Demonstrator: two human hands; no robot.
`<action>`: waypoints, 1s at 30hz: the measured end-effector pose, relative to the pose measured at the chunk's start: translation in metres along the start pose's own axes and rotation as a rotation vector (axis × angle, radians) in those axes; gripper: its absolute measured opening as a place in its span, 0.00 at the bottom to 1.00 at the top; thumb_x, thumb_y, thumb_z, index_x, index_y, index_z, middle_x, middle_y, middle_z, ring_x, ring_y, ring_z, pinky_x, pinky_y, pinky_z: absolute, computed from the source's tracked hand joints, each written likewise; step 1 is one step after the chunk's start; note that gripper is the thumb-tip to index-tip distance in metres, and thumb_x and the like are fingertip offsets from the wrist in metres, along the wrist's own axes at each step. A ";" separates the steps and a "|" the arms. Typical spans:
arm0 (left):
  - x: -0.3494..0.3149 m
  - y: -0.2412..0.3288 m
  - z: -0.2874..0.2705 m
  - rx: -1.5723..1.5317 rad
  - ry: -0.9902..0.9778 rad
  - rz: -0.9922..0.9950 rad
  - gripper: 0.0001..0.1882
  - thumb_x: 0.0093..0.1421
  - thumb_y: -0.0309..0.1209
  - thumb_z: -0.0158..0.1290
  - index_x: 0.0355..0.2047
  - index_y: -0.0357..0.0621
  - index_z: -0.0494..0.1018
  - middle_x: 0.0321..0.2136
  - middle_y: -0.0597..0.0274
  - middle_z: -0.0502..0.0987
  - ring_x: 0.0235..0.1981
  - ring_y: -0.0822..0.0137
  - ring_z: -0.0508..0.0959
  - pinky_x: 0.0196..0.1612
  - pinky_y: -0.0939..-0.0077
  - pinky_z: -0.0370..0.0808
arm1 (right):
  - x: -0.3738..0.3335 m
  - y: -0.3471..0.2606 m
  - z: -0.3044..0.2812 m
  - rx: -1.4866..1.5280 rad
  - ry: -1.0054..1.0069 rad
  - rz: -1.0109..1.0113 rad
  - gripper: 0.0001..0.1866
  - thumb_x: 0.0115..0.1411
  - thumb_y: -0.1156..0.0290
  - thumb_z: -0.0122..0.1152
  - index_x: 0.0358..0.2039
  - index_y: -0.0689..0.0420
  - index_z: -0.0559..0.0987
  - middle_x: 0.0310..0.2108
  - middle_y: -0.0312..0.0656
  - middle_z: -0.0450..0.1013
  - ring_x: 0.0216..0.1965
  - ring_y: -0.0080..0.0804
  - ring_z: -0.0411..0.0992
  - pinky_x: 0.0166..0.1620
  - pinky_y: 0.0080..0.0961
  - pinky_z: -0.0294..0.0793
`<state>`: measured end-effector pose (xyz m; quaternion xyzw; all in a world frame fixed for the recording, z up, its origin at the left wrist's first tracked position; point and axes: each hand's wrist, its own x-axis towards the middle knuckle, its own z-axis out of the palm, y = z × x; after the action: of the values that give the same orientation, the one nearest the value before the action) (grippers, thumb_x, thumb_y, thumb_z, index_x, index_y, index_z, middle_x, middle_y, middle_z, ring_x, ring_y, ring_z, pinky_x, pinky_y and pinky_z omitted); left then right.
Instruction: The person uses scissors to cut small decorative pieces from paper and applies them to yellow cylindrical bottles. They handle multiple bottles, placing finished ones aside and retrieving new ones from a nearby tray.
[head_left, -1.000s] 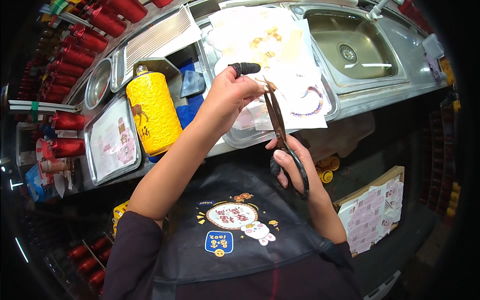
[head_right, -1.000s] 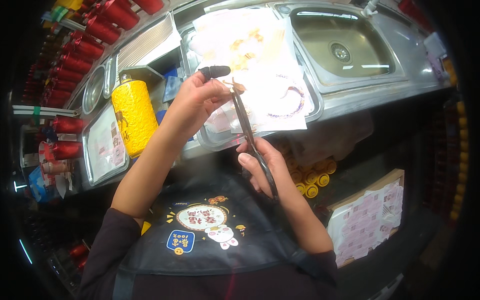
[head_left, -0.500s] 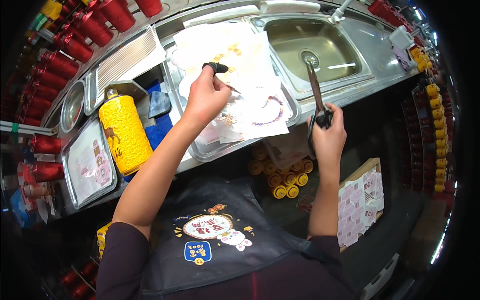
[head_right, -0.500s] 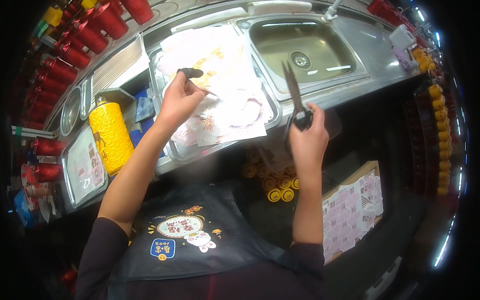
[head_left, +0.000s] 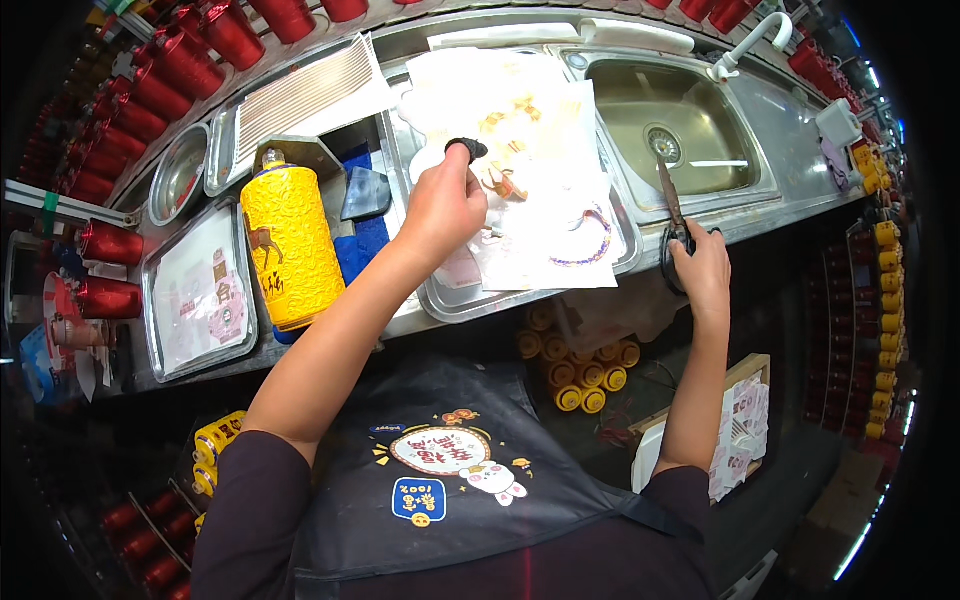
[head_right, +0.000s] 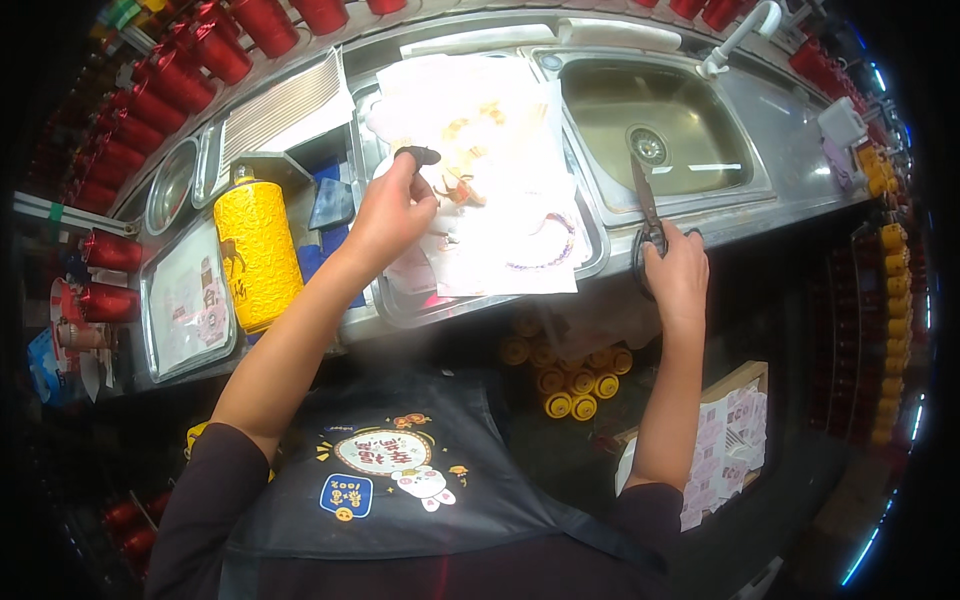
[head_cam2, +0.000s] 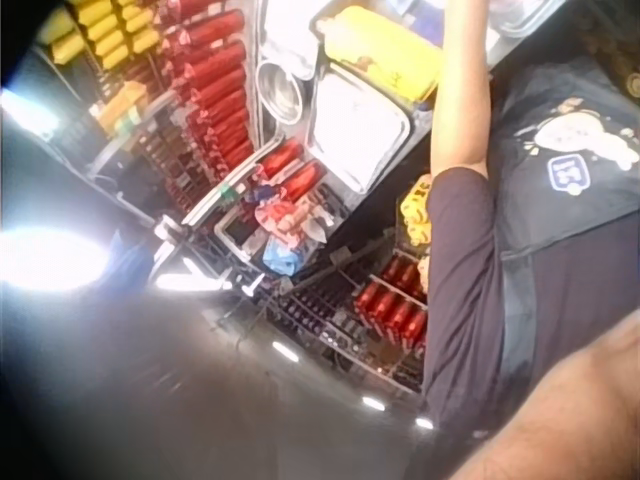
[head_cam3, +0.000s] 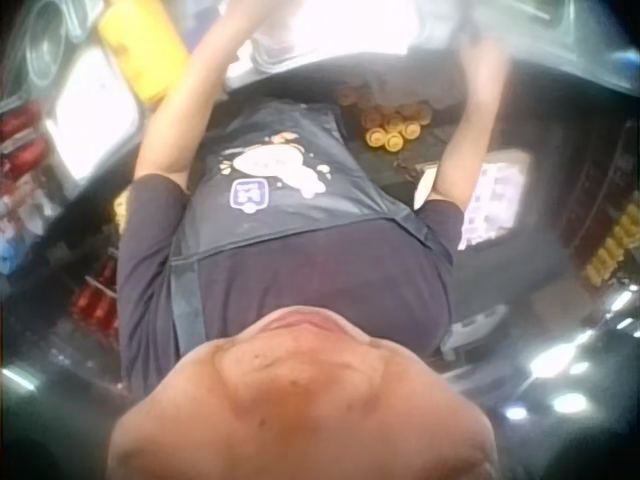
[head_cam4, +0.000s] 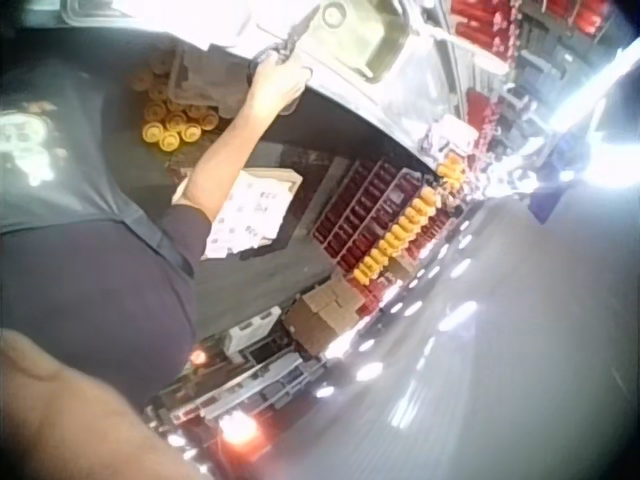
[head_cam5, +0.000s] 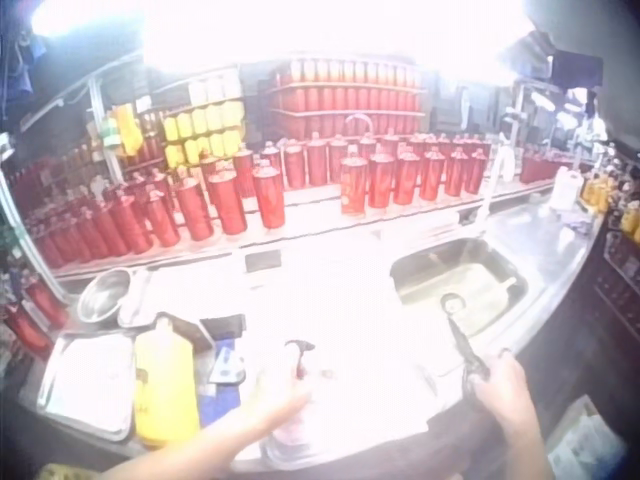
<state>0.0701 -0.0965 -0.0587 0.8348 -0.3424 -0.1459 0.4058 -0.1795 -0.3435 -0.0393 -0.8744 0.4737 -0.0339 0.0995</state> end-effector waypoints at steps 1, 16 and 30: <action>-0.001 0.001 0.000 -0.033 -0.009 -0.014 0.22 0.54 0.22 0.51 0.51 0.37 0.70 0.27 0.56 0.76 0.32 0.61 0.78 0.41 0.68 0.74 | 0.000 0.001 0.000 -0.009 -0.013 0.002 0.27 0.58 0.61 0.63 0.58 0.55 0.76 0.46 0.57 0.70 0.51 0.56 0.70 0.54 0.44 0.70; -0.009 0.005 -0.004 -0.043 0.039 0.070 0.22 0.55 0.25 0.54 0.51 0.37 0.69 0.31 0.52 0.79 0.36 0.55 0.80 0.44 0.66 0.74 | 0.005 -0.150 0.018 0.543 0.049 -0.841 0.24 0.54 0.80 0.62 0.52 0.51 0.79 0.43 0.50 0.66 0.49 0.49 0.66 0.55 0.37 0.66; -0.022 0.031 -0.029 -0.147 0.013 0.001 0.22 0.57 0.24 0.54 0.52 0.35 0.66 0.28 0.55 0.78 0.35 0.60 0.81 0.44 0.67 0.76 | 0.027 -0.184 0.014 0.548 -0.653 -0.862 0.22 0.51 0.77 0.57 0.48 0.51 0.78 0.45 0.46 0.67 0.53 0.41 0.64 0.58 0.33 0.62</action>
<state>0.0553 -0.0780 -0.0174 0.8036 -0.3283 -0.1649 0.4683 -0.0118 -0.2665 -0.0160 -0.8953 -0.0043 0.0781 0.4385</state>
